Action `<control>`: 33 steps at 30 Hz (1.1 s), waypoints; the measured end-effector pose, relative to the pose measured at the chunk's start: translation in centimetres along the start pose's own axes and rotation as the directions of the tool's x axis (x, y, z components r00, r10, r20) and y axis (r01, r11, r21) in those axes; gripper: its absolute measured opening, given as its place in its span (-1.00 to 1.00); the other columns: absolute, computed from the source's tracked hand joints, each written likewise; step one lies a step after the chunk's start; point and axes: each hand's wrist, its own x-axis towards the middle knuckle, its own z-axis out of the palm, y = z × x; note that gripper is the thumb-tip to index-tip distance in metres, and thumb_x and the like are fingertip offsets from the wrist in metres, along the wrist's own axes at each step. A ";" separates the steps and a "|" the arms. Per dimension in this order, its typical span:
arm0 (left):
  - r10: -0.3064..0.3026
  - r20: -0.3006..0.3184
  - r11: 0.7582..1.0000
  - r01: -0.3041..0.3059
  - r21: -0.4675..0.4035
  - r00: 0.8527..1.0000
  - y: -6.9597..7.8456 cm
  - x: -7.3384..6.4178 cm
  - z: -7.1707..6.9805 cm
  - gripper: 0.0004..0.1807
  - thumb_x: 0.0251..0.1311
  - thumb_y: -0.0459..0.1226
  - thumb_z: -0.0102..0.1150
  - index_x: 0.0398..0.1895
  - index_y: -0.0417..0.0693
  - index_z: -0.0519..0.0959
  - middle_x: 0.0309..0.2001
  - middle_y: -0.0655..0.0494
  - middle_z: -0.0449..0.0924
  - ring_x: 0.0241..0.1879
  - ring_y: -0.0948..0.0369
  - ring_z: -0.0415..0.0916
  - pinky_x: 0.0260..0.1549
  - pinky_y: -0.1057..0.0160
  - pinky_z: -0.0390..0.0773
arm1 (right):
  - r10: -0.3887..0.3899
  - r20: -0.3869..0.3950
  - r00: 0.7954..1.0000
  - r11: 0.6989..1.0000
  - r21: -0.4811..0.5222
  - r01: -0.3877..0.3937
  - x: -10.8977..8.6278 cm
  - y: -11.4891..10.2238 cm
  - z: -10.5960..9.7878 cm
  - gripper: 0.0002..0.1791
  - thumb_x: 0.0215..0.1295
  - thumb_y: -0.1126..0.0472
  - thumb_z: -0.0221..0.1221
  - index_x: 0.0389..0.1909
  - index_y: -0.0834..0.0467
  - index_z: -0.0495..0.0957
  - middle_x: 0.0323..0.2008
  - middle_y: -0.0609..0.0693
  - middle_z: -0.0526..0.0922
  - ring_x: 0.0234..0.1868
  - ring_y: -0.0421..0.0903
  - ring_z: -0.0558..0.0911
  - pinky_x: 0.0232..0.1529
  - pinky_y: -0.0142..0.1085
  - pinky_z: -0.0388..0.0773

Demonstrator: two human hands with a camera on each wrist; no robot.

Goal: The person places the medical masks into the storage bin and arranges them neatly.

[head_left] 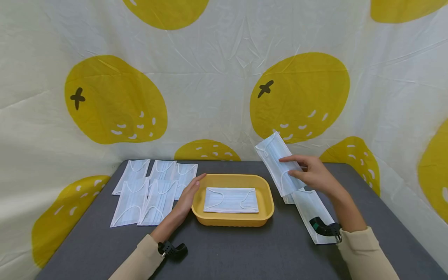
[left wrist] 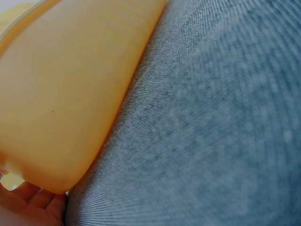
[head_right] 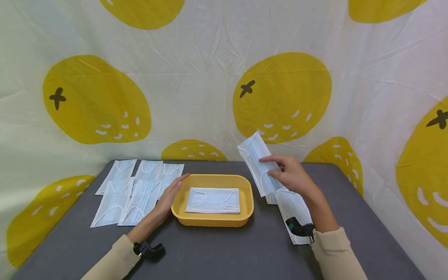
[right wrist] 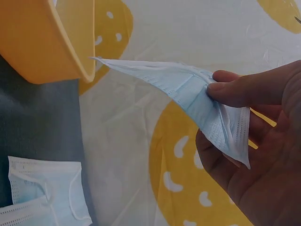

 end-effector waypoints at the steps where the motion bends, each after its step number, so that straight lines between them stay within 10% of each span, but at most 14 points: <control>1: 0.005 0.000 1.000 -0.005 -0.001 1.000 0.0 0.0 0.0 -0.46 0.69 -0.10 -0.40 0.59 -0.03 0.24 0.63 -0.06 0.14 0.66 -0.04 -0.05 0.63 -0.14 -0.13 | -0.006 0.002 1.000 1.000 0.007 0.006 0.0 -0.1 0.2 -0.55 0.38 0.41 0.25 0.27 0.22 0.59 0.23 0.39 0.55 -0.26 0.03 0.63 -0.37 -0.30 0.67; 33: -0.008 -0.004 1.000 0.008 0.004 1.000 -0.1 0.1 -0.1 -0.46 0.69 -0.07 -0.38 0.59 0.02 0.25 0.63 -0.02 0.15 0.66 -0.02 -0.05 0.63 -0.14 -0.13 | -0.175 0.201 0.964 0.984 0.002 0.179 3.4 -2.7 4.8 -0.61 0.31 0.41 0.26 0.13 0.10 0.71 0.19 0.15 0.68 0.09 0.07 0.59 0.06 -0.05 0.64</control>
